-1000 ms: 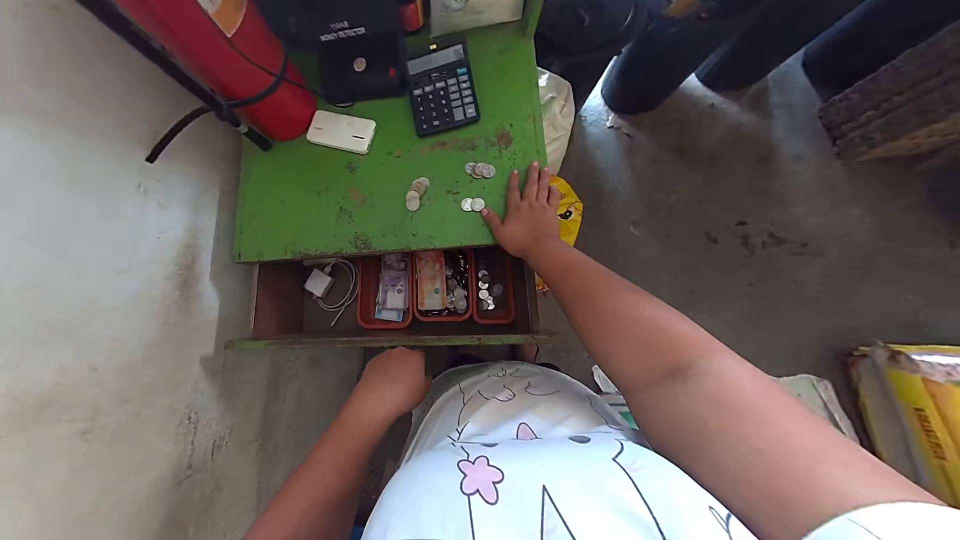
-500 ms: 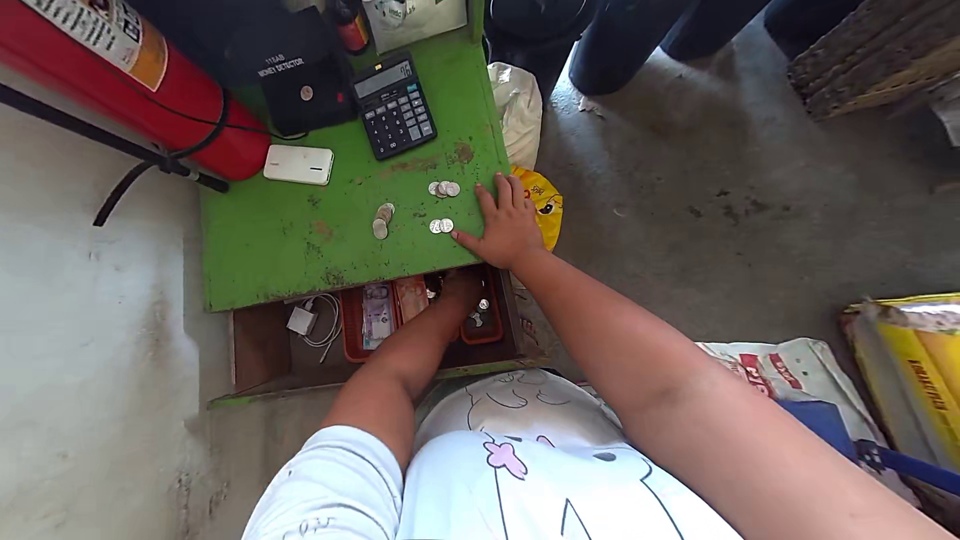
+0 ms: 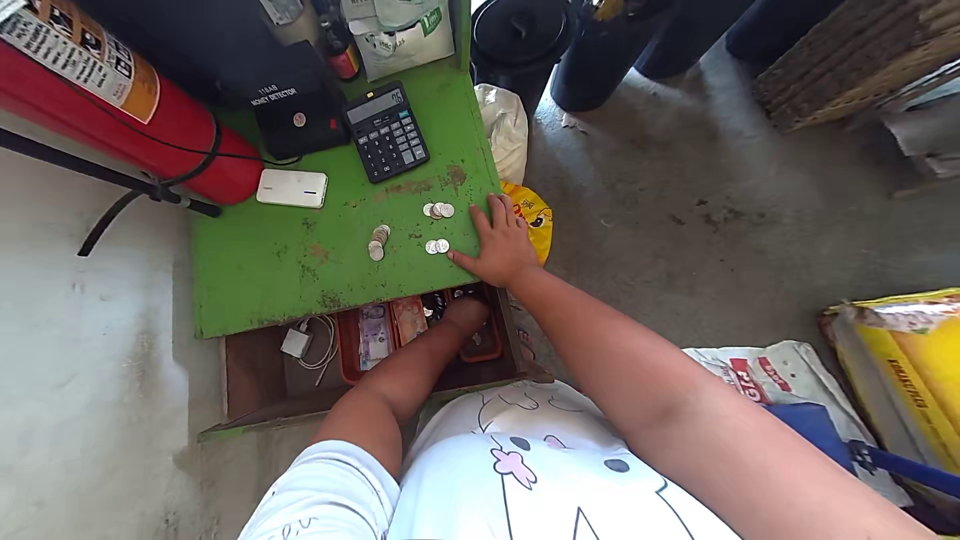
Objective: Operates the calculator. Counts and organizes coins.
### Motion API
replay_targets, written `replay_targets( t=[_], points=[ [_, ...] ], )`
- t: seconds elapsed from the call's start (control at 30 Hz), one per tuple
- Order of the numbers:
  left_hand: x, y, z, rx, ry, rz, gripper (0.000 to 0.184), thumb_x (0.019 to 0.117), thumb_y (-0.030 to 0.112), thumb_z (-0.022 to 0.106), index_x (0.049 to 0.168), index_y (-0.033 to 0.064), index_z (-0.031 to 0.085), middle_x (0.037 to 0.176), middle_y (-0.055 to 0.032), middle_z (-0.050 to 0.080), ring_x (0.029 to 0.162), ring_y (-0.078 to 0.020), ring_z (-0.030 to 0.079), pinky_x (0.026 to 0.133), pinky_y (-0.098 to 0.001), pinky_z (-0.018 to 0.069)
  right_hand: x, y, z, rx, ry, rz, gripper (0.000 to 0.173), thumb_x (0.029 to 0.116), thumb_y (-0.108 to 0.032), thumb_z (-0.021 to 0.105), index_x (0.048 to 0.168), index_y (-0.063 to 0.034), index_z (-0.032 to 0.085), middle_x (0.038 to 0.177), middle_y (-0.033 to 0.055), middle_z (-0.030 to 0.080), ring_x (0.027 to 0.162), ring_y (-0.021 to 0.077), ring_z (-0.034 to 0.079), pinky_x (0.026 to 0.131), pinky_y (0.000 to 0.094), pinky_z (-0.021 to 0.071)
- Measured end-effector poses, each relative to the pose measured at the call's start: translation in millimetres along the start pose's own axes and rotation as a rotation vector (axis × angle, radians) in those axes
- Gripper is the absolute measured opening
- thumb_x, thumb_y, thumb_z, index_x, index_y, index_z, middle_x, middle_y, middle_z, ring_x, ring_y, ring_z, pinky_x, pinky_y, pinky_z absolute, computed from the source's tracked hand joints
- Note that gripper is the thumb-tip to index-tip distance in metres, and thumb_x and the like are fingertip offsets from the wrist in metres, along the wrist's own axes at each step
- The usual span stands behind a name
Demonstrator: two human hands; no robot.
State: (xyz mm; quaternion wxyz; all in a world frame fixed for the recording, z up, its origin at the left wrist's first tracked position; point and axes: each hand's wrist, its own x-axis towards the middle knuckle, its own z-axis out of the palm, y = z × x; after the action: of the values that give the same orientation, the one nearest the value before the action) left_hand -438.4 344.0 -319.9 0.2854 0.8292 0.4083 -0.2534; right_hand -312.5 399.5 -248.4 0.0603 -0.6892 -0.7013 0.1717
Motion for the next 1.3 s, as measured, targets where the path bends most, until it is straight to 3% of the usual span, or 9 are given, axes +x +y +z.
replay_targets(
  t=[0.17,0.27,0.4,0.6,0.73,0.9,1.1,1.23,1.3],
  points=[
    [-21.3,-8.0,-24.7,-0.332,0.044,-0.080,0.029,0.1016,0.023,0.060,0.117,0.0011,0.071,0.116,-0.0228,0.071,0.114,-0.0396,0.067,0.099,-0.0600,0.0508,-0.2,0.0,-0.7,0.000,-0.002,0.001,0.104,0.0851,-0.085,0.046,0.160,-0.0140,0.034,0.169,0.0197,0.020,0.157,0.0398,0.016,0.115,0.0612,0.0321],
    [-55.4,-15.0,-35.7,-0.926,-0.009,-0.077,0.032,0.0968,0.008,0.065,0.128,0.0010,0.065,0.116,-0.0170,0.069,0.101,-0.0219,0.070,0.092,-0.0387,0.0576,-0.2,0.6,0.0,-0.003,0.000,-0.001,0.104,0.0851,-0.084,0.047,0.160,-0.0137,0.034,0.169,0.0198,0.020,0.156,0.0404,0.016,0.115,0.0615,0.0323],
    [-101.8,-20.2,-40.1,-1.826,0.014,-0.003,0.033,0.0996,-0.011,0.040,0.127,-0.0068,0.058,0.119,-0.0198,0.067,0.102,-0.0246,0.071,0.092,-0.0367,0.0591,0.4,1.7,0.8,0.014,0.012,-0.005,0.104,0.0845,-0.084,0.048,0.159,-0.0135,0.035,0.169,0.0200,0.020,0.156,0.0409,0.015,0.115,0.0628,0.0316],
    [-130.3,-25.5,-32.8,-2.206,0.031,0.315,0.054,0.1100,0.024,0.016,0.141,-0.0024,0.052,0.131,-0.0235,0.065,0.116,-0.0321,0.069,0.099,-0.0405,0.0568,1.1,3.2,3.9,0.020,0.045,-0.017,0.103,0.0842,-0.083,0.051,0.158,-0.0121,0.037,0.167,0.0218,0.024,0.155,0.0417,0.018,0.113,0.0634,0.0332],
    [-130.5,-32.7,-26.0,-2.235,0.049,0.451,0.067,0.1115,0.044,0.012,0.145,-0.0003,0.049,0.134,-0.0237,0.064,0.121,-0.0331,0.067,0.100,-0.0411,0.0567,-0.3,3.5,2.7,0.034,0.058,-0.016,0.103,0.0843,-0.082,0.053,0.158,-0.0116,0.038,0.166,0.0225,0.024,0.155,0.0430,0.018,0.113,0.0650,0.0330],
    [-130.7,-29.0,-31.2,-2.146,0.201,0.265,0.032,0.1073,0.005,0.046,0.135,0.0005,0.060,0.118,-0.0185,0.073,0.102,-0.0256,0.075,0.089,-0.0356,0.0620,0.7,3.9,2.5,0.028,0.039,-0.001,0.103,0.0845,-0.083,0.051,0.159,-0.0136,0.037,0.168,0.0205,0.021,0.156,0.0420,0.015,0.114,0.0640,0.0324],
    [-120.3,-31.5,-31.1,-2.200,0.108,0.345,0.039,0.1047,0.006,0.034,0.133,0.0000,0.060,0.122,-0.0217,0.070,0.106,-0.0303,0.073,0.089,-0.0396,0.0617,1.2,2.9,2.0,0.008,0.026,0.004,0.104,0.0840,-0.084,0.050,0.160,-0.0139,0.036,0.168,0.0212,0.021,0.156,0.0413,0.016,0.114,0.0627,0.0323],
    [-98.5,-37.6,-34.9,-1.517,0.206,0.053,0.022,0.1077,0.017,0.048,0.111,0.0051,0.066,0.082,-0.0010,0.058,0.065,-0.0072,0.053,0.059,-0.0229,0.0472,0.2,1.8,1.5,0.004,0.018,0.005,0.105,0.0835,-0.085,0.048,0.160,-0.0146,0.035,0.168,0.0202,0.021,0.156,0.0404,0.016,0.114,0.0628,0.0315],
    [-81.2,-38.5,-38.4,-0.893,0.233,-0.047,0.024,0.1040,0.026,0.063,0.106,0.0035,0.071,0.091,-0.0098,0.067,0.077,-0.0177,0.060,0.073,-0.0368,0.0517,0.4,0.8,0.1,0.012,0.012,0.008,0.104,0.0836,-0.084,0.049,0.160,-0.0150,0.034,0.168,0.0199,0.020,0.156,0.0399,0.015,0.115,0.0621,0.0306]
  ],
)
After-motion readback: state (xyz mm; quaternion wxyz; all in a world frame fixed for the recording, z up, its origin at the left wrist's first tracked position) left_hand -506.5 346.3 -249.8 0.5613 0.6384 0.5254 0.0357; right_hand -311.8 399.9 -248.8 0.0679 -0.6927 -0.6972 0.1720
